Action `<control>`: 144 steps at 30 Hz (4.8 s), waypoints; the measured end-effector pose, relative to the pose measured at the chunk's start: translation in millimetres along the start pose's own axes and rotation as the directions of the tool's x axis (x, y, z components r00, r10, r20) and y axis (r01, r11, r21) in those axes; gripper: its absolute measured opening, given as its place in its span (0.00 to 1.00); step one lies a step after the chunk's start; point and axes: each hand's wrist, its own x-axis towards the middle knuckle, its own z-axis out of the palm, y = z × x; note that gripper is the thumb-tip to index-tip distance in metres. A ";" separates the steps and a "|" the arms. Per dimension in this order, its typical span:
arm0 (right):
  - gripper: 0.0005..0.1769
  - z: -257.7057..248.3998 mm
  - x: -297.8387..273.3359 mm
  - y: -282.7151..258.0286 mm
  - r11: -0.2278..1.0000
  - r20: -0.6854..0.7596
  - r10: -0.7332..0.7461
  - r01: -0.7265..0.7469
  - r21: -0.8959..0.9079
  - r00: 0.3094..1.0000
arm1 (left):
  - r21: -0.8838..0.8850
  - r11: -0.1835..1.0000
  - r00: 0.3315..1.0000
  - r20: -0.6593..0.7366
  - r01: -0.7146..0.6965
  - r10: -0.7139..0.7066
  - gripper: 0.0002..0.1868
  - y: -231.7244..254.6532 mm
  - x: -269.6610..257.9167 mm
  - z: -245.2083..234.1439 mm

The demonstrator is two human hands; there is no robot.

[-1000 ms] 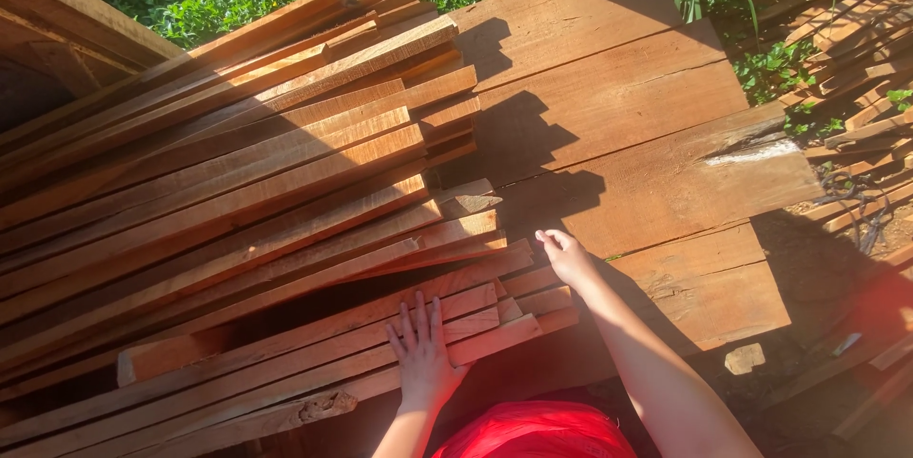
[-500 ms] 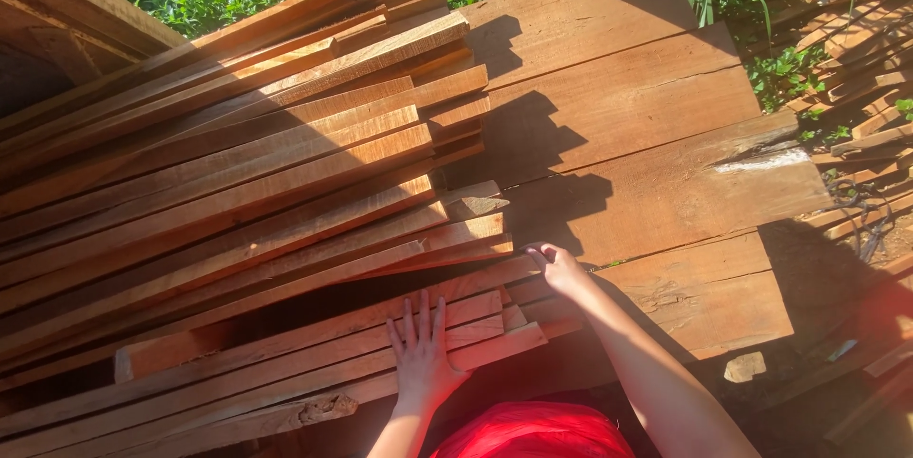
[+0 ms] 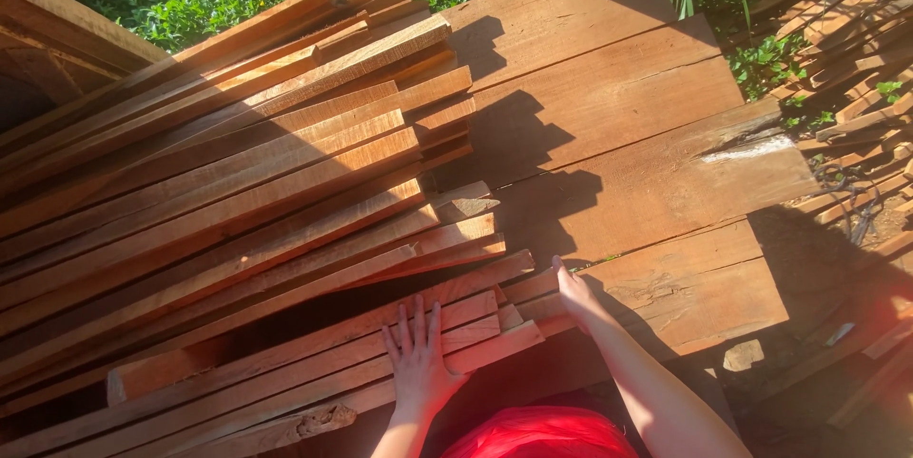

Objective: Sorting and aligning thin wood strips on a storage rack.

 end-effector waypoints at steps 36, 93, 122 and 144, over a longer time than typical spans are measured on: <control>0.24 37.0 -14.3 -38.7 0.972 0.126 -0.236 0.235 0.025 0.963 | 0.006 0.993 0.983 -0.139 -0.120 0.120 0.69 -38.8 -3.0 18.6; 0.21 21.3 -95.1 -48.2 0.868 -0.343 -0.495 0.473 -0.152 0.798 | -0.120 0.969 0.959 -0.216 -0.215 0.186 0.71 -38.8 -15.2 -3.2; 0.28 52.3 -88.6 -74.0 0.767 0.184 -0.172 0.015 0.641 0.968 | -0.273 0.950 0.974 0.202 0.153 -0.099 0.44 -48.2 84.6 -32.4; 0.25 94.9 -98.2 -70.6 0.745 0.179 -0.580 0.607 -0.278 0.795 | -0.154 0.987 0.965 0.264 0.040 0.002 0.57 -40.9 83.1 -30.2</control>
